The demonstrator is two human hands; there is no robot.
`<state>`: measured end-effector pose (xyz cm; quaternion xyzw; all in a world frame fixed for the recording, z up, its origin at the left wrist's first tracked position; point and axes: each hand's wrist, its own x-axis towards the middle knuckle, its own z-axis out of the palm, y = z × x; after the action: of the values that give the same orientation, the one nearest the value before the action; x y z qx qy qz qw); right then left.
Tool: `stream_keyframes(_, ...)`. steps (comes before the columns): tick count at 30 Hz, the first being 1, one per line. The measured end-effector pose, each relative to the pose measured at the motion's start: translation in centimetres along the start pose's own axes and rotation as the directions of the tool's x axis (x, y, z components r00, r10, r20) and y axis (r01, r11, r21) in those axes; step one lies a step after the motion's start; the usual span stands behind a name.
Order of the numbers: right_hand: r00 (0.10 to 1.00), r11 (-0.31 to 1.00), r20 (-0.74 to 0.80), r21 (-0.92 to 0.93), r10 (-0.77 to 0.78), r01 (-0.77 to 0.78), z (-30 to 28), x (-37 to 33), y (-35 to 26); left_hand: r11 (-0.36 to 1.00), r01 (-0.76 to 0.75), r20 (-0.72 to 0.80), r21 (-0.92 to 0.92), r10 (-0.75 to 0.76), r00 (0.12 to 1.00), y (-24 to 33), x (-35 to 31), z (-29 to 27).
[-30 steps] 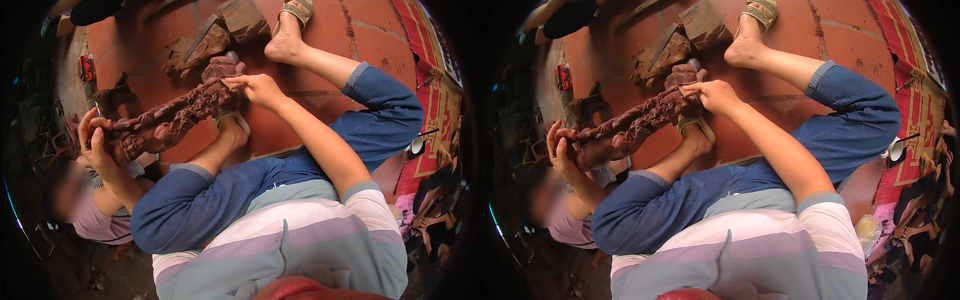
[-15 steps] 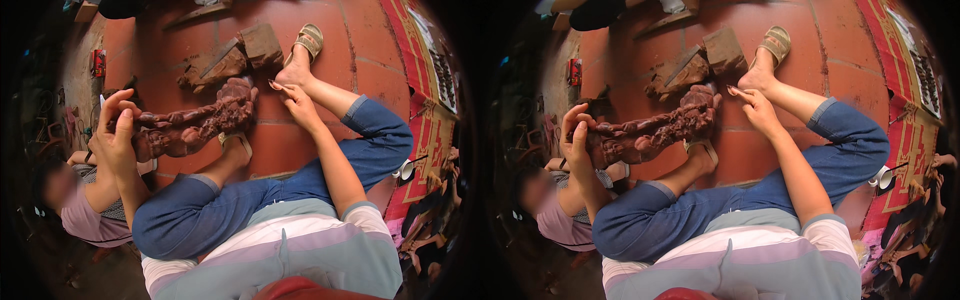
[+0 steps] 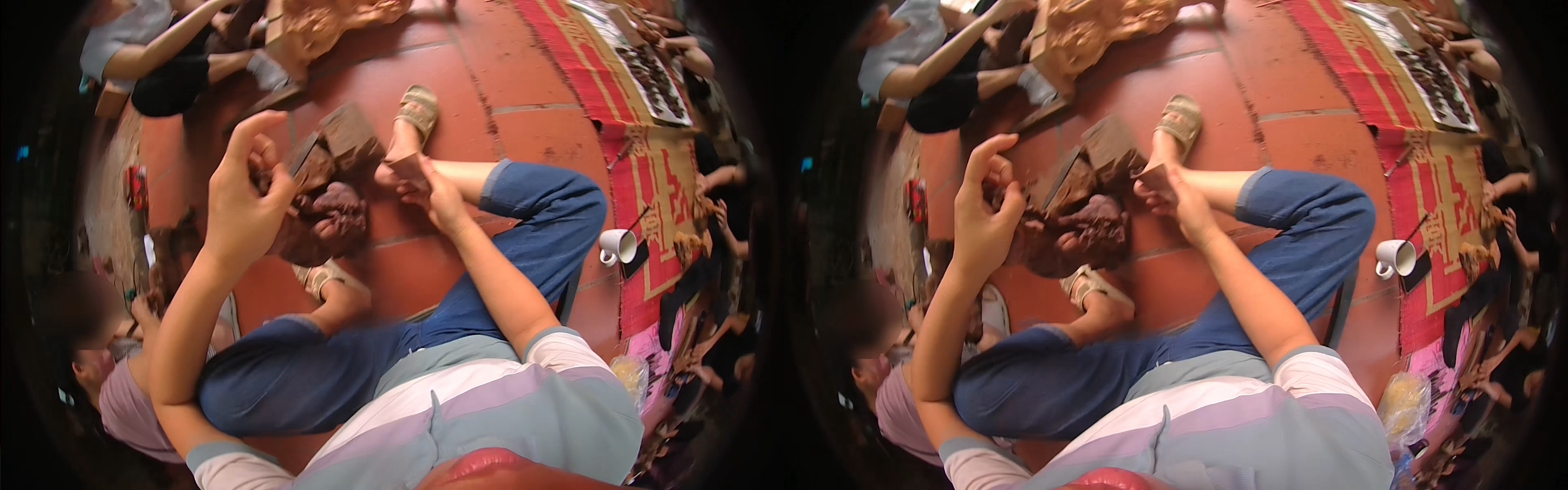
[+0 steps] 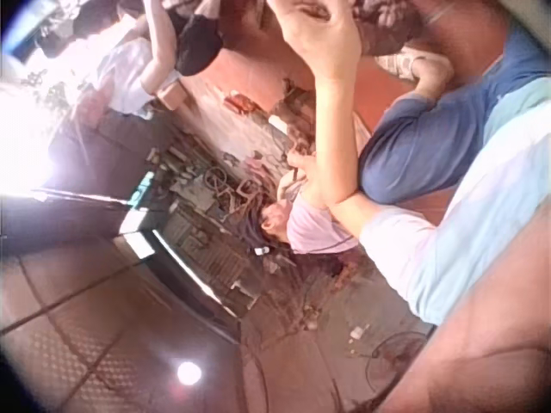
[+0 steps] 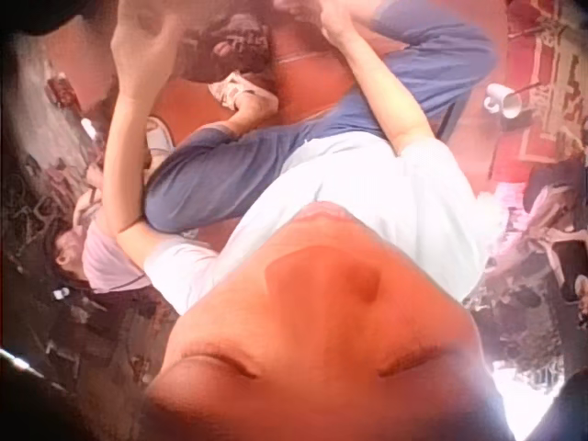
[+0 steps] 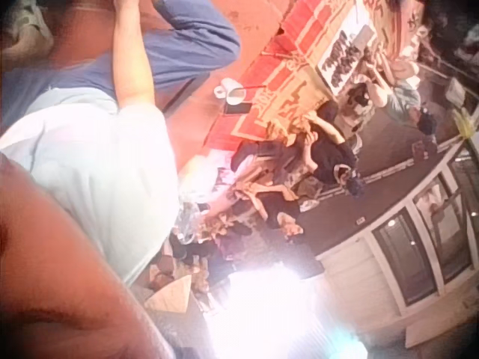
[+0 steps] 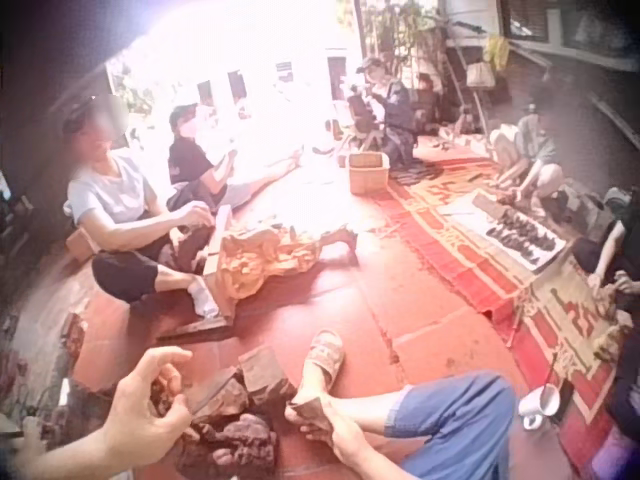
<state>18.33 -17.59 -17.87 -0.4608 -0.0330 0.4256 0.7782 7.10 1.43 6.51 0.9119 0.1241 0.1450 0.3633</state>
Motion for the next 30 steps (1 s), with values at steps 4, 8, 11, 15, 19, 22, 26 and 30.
stream_keyframes(4,0.995,0.998,0.078,0.007,0.06,-0.061,2.3,1.4,2.0,0.996,-0.041,-0.001,0.075,0.041,0.999,-3.0,-1.0,-2.0)
stream_keyframes(8,0.974,0.997,0.219,-0.034,-0.06,0.069,2.4,0.3,0.0,0.996,-0.058,0.023,0.062,0.057,0.998,-1.3,-0.9,-1.4)
stream_keyframes(11,0.951,0.983,0.269,-0.053,-0.153,0.174,3.1,-1.0,0.0,0.987,-0.127,0.024,0.101,0.126,0.992,-1.7,-1.3,-1.6)
stream_keyframes(15,0.909,0.949,0.301,-0.032,-0.289,0.313,5.9,-2.3,-3.1,0.996,-0.065,0.004,0.069,0.065,0.998,-1.5,-1.9,-2.4)
stream_keyframes(19,0.874,0.95,0.403,-0.028,-0.273,0.31,10.7,-3.3,-6.7,0.914,-0.239,-0.034,0.328,0.264,0.964,-0.8,-2.1,-3.7)
stream_keyframes(22,0.782,0.924,0.493,0.166,-0.38,0.345,13.9,-4.1,-7.5,0.93,-0.268,-0.042,0.25,0.287,0.957,2.0,-2.2,-3.5)
stream_keyframes(26,0.849,0.928,0.407,0.295,-0.337,0.226,17.1,-7.0,-7.9,0.979,-0.201,-0.052,-0.023,0.2,0.978,2.9,-2.7,-3.3)
stream_keyframes(30,0.781,0.85,0.342,0.147,-0.523,0.505,17.0,-6.7,-7.2,0.979,-0.128,0.05,-0.156,0.138,0.989,2.6,-2.6,-4.2)
